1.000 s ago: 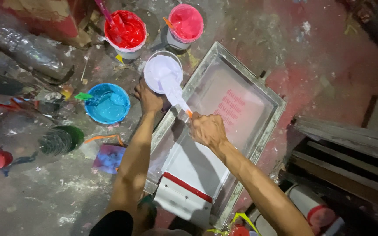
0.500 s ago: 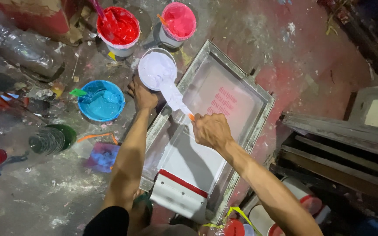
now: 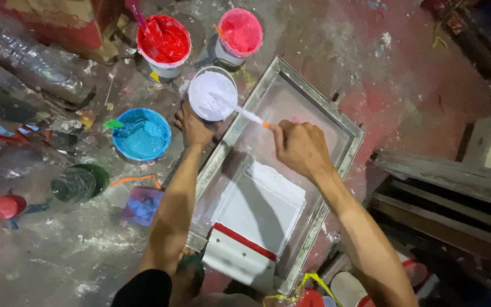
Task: Applying white ink to a screen printing frame and cleaning a squeegee using a spatula.
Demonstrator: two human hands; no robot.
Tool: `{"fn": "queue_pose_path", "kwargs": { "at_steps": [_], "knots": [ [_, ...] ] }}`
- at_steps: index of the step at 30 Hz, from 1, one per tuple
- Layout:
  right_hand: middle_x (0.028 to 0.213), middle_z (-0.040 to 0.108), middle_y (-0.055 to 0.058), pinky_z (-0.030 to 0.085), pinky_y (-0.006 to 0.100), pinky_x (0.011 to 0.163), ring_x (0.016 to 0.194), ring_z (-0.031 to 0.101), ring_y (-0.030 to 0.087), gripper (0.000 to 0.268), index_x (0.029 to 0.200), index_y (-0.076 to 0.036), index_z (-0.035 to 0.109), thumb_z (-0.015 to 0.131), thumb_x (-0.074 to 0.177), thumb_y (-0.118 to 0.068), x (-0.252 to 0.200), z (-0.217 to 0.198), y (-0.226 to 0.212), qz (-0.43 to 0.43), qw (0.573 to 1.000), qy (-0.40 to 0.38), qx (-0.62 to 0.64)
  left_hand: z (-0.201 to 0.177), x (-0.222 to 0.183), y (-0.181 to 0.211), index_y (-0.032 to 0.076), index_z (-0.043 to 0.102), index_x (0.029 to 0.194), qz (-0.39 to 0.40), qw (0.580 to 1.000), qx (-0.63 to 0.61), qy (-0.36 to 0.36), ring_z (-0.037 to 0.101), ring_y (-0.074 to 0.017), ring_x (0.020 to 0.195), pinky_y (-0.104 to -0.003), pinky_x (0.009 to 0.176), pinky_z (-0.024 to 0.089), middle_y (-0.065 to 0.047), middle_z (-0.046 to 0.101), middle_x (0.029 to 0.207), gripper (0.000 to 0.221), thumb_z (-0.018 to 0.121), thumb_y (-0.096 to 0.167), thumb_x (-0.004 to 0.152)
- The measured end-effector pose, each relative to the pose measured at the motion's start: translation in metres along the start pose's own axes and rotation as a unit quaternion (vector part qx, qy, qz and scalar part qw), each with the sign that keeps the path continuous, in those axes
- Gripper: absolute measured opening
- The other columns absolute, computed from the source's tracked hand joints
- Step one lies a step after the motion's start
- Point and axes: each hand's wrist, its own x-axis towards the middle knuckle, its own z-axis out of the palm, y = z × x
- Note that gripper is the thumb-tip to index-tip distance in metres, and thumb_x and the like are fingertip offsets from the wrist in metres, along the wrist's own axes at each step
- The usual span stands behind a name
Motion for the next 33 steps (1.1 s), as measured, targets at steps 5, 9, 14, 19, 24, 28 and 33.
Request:
{"fn": "queue_pose_path", "kwargs": {
  "at_steps": [5,9,14,19,24,28,33],
  "knots": [
    [0.042,0.036,-0.001,0.033,0.031,0.04,0.04,0.038,0.015,0.054,0.056,-0.009,0.057,0.05,0.105,-0.031,0.022,0.048,0.01,0.105,0.944,-0.032,0.31,0.005,0.002,-0.003,0.007,0.042,0.134,0.0,0.999,0.038,0.017,0.045,-0.0386,0.116,-0.054,0.098,0.036,-0.014,0.048,0.123,0.101,0.094,0.025,0.049],
    [0.045,0.027,-0.005,0.024,0.023,0.032,0.032,0.027,0.009,0.048,0.069,-0.003,0.058,0.045,0.106,-0.029,0.022,0.122,0.016,0.27,0.723,-0.035,0.635,-0.008,0.002,0.011,0.001,0.043,0.137,-0.014,0.999,-0.05,-0.003,0.047,-0.0408,0.122,-0.05,0.106,0.036,-0.019,0.05,0.125,0.096,0.091,0.021,0.057],
    [0.046,0.024,-0.004,0.025,0.023,0.035,0.032,0.026,0.008,0.048,0.075,0.003,0.058,0.044,0.109,-0.029,0.017,0.17,0.004,0.285,0.628,-0.005,0.724,0.009,0.004,-0.007,0.004,0.043,0.134,-0.013,1.0,-0.007,-0.001,0.046,-0.0398,0.122,-0.053,0.106,0.034,-0.018,0.049,0.124,0.099,0.09,0.029,0.051],
    [0.044,0.031,-0.001,0.024,0.023,0.034,0.033,0.03,0.009,0.05,0.066,-0.003,0.064,0.046,0.108,-0.025,0.012,0.167,-0.013,0.292,0.738,0.044,0.607,0.008,0.003,0.0,0.002,0.042,0.134,-0.013,1.0,0.016,-0.003,0.044,-0.0411,0.121,-0.055,0.103,0.034,-0.019,0.048,0.125,0.093,0.083,0.016,0.052],
    [0.052,0.049,0.006,0.036,0.028,0.045,0.046,0.041,0.016,0.051,0.064,-0.008,0.068,0.046,0.106,-0.026,0.004,0.175,-0.009,0.296,0.817,0.042,0.493,-0.005,-0.003,0.013,0.003,0.042,0.136,-0.004,1.0,-0.011,-0.01,0.046,-0.0405,0.122,-0.054,0.105,0.034,-0.019,0.049,0.124,0.092,0.084,0.015,0.055],
    [0.05,0.046,0.005,0.034,0.027,0.04,0.042,0.038,0.013,0.05,0.063,-0.008,0.064,0.046,0.105,-0.027,-0.004,0.176,-0.01,0.341,0.797,0.036,0.497,0.006,-0.001,0.001,0.006,0.04,0.139,-0.006,1.0,0.016,-0.007,0.044,-0.0374,0.123,-0.053,0.106,0.032,-0.015,0.047,0.126,0.098,0.091,0.024,0.057],
    [0.046,0.037,0.002,0.032,0.024,0.034,0.034,0.038,0.012,0.049,0.067,-0.005,0.062,0.046,0.107,-0.027,-0.003,0.18,-0.005,0.326,0.746,0.041,0.579,0.001,-0.003,0.006,0.005,0.039,0.14,-0.004,1.0,0.02,-0.006,0.043,-0.0388,0.123,-0.053,0.106,0.031,-0.017,0.046,0.126,0.096,0.085,0.017,0.057]
  ]
}}
